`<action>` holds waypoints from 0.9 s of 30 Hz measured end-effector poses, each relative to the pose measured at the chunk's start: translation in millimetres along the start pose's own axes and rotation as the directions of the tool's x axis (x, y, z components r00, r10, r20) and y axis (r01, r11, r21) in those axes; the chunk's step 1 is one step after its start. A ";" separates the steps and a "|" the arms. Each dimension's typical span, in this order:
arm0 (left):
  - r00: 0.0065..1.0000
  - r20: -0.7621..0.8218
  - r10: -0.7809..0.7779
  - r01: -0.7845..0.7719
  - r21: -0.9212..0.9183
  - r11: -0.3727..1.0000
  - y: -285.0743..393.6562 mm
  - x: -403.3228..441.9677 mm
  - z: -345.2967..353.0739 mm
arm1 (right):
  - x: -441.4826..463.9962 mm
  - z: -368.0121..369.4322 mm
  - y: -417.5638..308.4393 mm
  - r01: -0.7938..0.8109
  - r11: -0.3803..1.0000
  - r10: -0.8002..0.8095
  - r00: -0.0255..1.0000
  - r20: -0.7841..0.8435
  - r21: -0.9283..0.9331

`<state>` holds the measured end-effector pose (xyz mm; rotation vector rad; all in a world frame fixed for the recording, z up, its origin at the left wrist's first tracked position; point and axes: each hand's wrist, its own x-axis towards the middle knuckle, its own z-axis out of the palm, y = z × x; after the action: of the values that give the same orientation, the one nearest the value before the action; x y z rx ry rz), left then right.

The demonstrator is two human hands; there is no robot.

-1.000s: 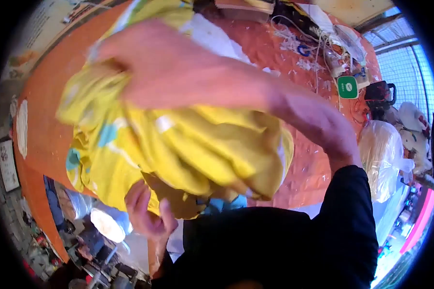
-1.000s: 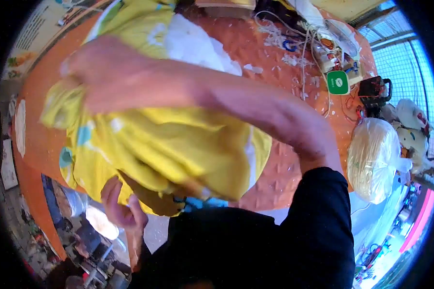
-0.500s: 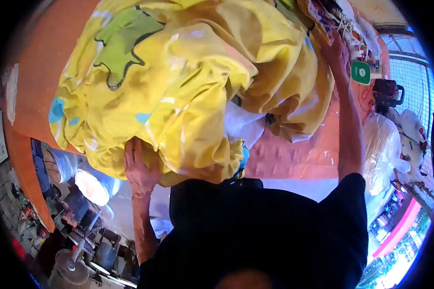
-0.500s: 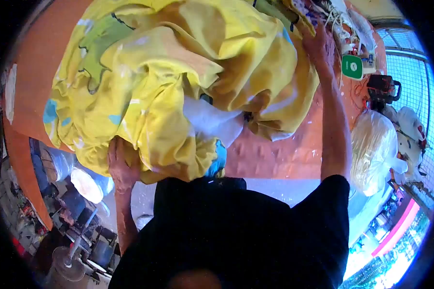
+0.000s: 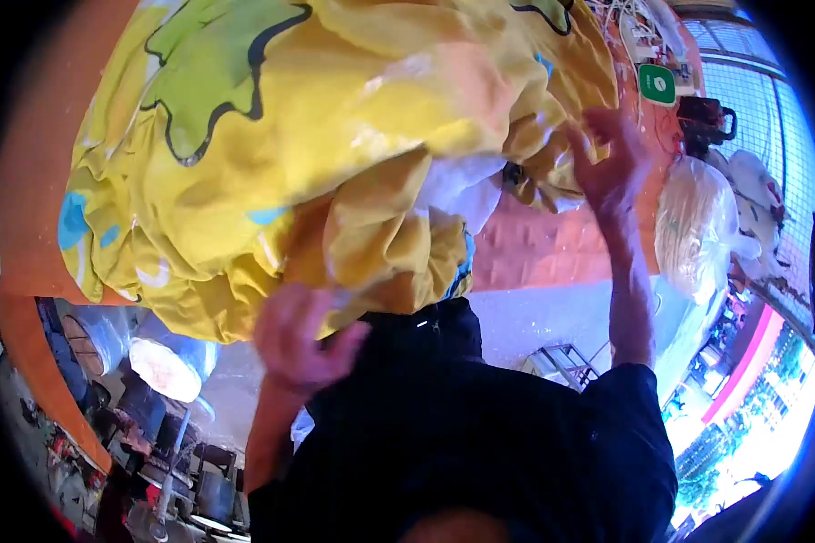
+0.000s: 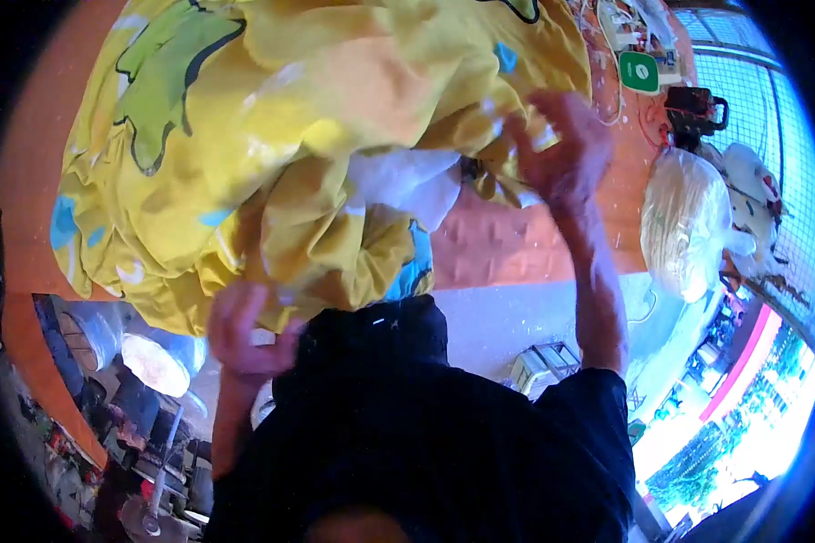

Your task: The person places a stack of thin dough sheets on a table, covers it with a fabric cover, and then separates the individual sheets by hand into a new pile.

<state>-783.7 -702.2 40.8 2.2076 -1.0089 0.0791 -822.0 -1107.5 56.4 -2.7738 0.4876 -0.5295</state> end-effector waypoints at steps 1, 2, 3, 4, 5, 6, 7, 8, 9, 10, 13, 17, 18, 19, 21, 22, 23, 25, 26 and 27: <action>0.996 -0.031 0.085 -0.088 -0.120 0.989 16.4 13.7 8.6 | -17.4 3.8 -23.7 0.027 0.998 -0.032 0.994 0.101 0.056; 0.995 0.069 0.070 -0.065 -0.074 0.995 27.1 23.7 19.2 | -30.6 12.8 -38.9 0.052 0.993 -0.073 0.979 0.190 0.110; 0.985 0.168 0.050 -0.047 -0.023 0.999 32.0 32.4 28.3 | -32.7 22.2 -46.5 0.124 0.991 -0.130 0.978 0.162 0.049; 0.967 0.252 0.032 -0.036 0.010 0.999 26.0 36.7 43.8 | -30.3 33.4 -48.9 0.188 0.982 -0.184 0.972 0.144 -0.012; 0.975 0.214 0.063 -0.064 -0.002 0.998 16.1 33.1 55.1 | -28.3 45.4 -44.0 0.249 0.966 -0.239 0.962 0.130 -0.071; 0.971 0.231 0.059 -0.047 -0.055 0.997 5.8 30.5 52.0 | -26.2 61.6 -24.7 0.180 0.977 -0.165 0.978 0.127 -0.111; 0.967 0.248 0.055 -0.029 -0.106 0.994 -4.5 27.9 48.8 | -16.6 60.9 -9.3 0.196 0.966 -0.168 0.971 0.167 -0.168; 0.941 0.337 0.023 0.045 -0.192 0.980 -18.8 25.6 28.2 | -14.4 56.8 -0.9 0.206 0.954 -0.159 0.964 0.212 -0.220; 0.953 0.300 -0.047 0.132 -0.269 0.954 -29.2 12.9 17.1 | -8.1 46.5 -9.7 0.190 0.970 -0.163 0.971 0.174 -0.154; 0.958 0.260 -0.117 0.207 -0.352 0.913 -39.4 0.0 5.8 | -1.1 36.8 -7.7 0.174 0.978 -0.157 0.976 0.148 -0.113; 0.920 0.160 -0.359 0.336 -0.794 0.507 -62.2 -22.2 -32.0 | 19.9 -19.2 29.5 0.037 0.989 -0.036 0.999 0.006 -0.146; 0.959 0.284 0.014 0.211 -0.744 0.633 -49.5 -15.8 -37.8 | 26.4 -85.5 92.3 -0.068 0.971 0.027 0.984 -0.177 -0.229; 0.941 0.325 0.097 0.136 -0.621 0.772 -23.4 -5.0 -24.0 | 17.9 -77.7 117.1 -0.100 0.965 0.069 0.989 -0.133 -0.242; 0.907 0.406 0.114 0.145 -0.554 0.819 -9.7 -9.0 4.7 | 10.2 -63.7 128.9 -0.033 0.909 0.033 0.999 -0.006 -0.415; 0.823 0.553 0.131 0.170 -0.460 0.872 6.2 -22.5 58.2 | -30.5 -20.8 173.9 0.090 0.874 -0.004 0.984 0.178 -0.478; 0.816 0.554 0.168 0.005 -0.297 0.955 5.2 -44.4 84.2 | -43.3 -0.7 198.9 0.128 0.914 -0.040 0.973 0.229 -0.385; 0.842 0.504 0.192 -0.084 -0.230 0.970 14.1 -37.9 79.8 | -43.0 0.1 188.2 0.112 0.939 0.007 0.939 0.343 -0.324; 0.862 0.480 0.162 -0.057 -0.226 0.972 13.9 -36.3 69.7 | -50.7 -1.0 146.8 0.054 0.958 0.033 0.954 0.297 -0.281; 0.857 0.503 0.108 0.055 -0.299 0.953 8.8 -43.1 68.0 | -43.1 -3.7 104.4 0.016 0.956 0.022 0.992 0.128 -0.291; 0.847 0.528 0.060 0.164 -0.367 0.916 4.2 -49.0 63.6 | -38.7 -5.0 66.0 -0.027 0.956 0.014 0.999 -0.047 -0.292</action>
<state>-834.7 -712.0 -20.7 1.8976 -1.1270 -0.7468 -876.0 -1153.9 27.6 -3.0389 0.6527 -0.5552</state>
